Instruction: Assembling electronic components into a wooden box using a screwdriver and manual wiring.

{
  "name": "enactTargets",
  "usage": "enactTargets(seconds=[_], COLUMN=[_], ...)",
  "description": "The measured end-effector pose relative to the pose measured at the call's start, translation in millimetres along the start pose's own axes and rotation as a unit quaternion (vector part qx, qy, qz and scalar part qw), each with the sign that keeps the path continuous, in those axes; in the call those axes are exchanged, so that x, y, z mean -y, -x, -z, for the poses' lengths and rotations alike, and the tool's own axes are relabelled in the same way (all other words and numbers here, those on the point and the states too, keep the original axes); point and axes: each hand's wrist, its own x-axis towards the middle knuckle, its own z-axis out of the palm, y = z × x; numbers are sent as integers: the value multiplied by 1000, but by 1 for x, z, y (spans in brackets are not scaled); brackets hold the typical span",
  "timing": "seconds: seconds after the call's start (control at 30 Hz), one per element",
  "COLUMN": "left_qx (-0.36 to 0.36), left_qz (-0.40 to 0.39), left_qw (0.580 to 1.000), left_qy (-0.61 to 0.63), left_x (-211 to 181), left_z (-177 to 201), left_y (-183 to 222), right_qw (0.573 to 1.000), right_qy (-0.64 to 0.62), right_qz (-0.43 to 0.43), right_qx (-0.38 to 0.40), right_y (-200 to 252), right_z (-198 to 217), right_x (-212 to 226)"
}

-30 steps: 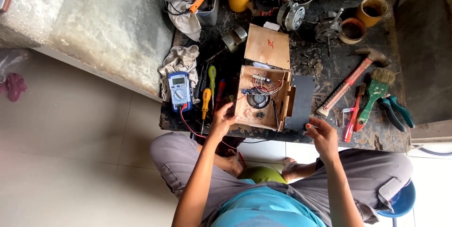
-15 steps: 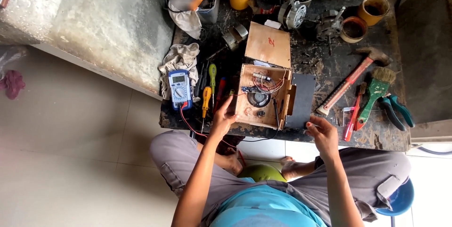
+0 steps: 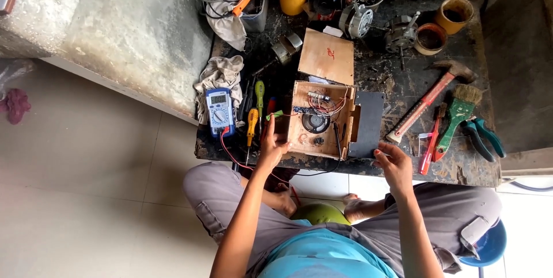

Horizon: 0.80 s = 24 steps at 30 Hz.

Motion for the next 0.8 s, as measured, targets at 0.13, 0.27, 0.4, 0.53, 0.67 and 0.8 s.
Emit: enactTargets(seconds=[0.13,0.27,0.4,0.53,0.67,0.8], left_qx=[7,12,16,8,3,-16], left_qz=[14,19,25,25,34,71], left_qw=[1000,999,999,999,999,996], left_qy=[-6,-27,-32,-24,-23,-45], left_x=[-12,-25,-34,-30,-25,-44], left_z=[0,2,3,5,5,4], left_y=[7,11,12,9,5,14], right_qw=[1000,995,970,948,888,872], right_qy=[5,62,100,105,281,460], right_qz=[13,58,193,289,355,167], right_qx=[-15,-47,-112,-87,-77,-16], right_y=[-2,-12,-37,-90,-151,-206], right_z=[-4,-10,-27,-53,-82,-111], right_x=[9,26,35,63,84,87])
